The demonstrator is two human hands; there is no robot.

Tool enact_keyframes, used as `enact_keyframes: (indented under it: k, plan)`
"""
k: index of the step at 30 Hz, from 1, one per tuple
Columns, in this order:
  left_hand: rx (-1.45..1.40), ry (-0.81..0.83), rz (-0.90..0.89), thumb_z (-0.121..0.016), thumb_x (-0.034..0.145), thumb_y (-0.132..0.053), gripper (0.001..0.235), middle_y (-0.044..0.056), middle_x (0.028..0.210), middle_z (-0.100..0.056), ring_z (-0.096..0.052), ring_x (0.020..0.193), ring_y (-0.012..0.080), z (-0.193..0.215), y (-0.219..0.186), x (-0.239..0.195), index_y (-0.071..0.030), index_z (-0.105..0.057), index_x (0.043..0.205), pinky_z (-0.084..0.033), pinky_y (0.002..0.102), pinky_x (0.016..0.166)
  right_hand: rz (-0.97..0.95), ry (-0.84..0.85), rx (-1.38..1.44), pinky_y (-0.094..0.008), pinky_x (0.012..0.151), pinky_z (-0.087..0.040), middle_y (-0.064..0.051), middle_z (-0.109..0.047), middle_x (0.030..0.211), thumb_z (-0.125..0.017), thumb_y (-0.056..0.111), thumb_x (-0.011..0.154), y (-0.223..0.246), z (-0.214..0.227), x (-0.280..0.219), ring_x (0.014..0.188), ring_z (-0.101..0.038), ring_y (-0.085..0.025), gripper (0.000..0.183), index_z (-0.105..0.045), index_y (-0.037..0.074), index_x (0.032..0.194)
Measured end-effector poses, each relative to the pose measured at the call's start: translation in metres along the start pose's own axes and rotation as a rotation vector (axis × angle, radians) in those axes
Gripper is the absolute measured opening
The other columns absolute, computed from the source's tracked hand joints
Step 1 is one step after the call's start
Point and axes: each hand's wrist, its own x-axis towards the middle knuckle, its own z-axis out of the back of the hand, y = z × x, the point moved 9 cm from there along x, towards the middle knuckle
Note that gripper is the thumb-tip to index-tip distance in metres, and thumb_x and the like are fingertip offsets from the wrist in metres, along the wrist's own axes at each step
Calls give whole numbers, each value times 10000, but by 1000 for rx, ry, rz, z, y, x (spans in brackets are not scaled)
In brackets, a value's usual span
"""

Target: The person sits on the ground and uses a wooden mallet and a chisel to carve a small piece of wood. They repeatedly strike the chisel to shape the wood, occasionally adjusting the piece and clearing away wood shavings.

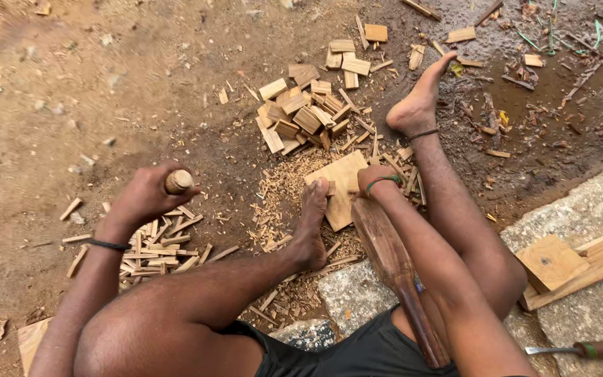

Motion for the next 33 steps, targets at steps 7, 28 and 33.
enact_keyframes:
  k: [7, 28, 33]
  plan:
    - [-1, -32, -99, -810, 824, -411, 425, 128, 937, -788, -773, 846, 232, 6, -13, 3, -111, -706, 1108, -642, 392, 773, 150, -102, 12, -460, 891, -598, -141, -726, 1198, -767, 257, 867, 15, -7, 21, 1108, -703, -329, 375, -709, 104, 1205]
    - [3, -789, -106, -803, 959, -286, 299, 148, 953, -771, -774, 858, 220, 109, 15, -39, -53, -696, 1114, -646, 354, 705, 50, -43, 39, -435, 948, -576, -157, -727, 1249, -722, 613, 853, -5, 17, -6, 1132, -714, -316, 624, -744, 113, 1225]
    - [-75, -655, -46, -785, 949, -340, 348, 149, 936, -767, -768, 839, 213, 83, 18, -27, -48, -679, 1107, -658, 353, 701, -83, -97, 268, -428, 880, -603, -162, -729, 1122, -725, 641, 847, -42, 43, 9, 1016, -742, -300, 632, -759, 81, 1138]
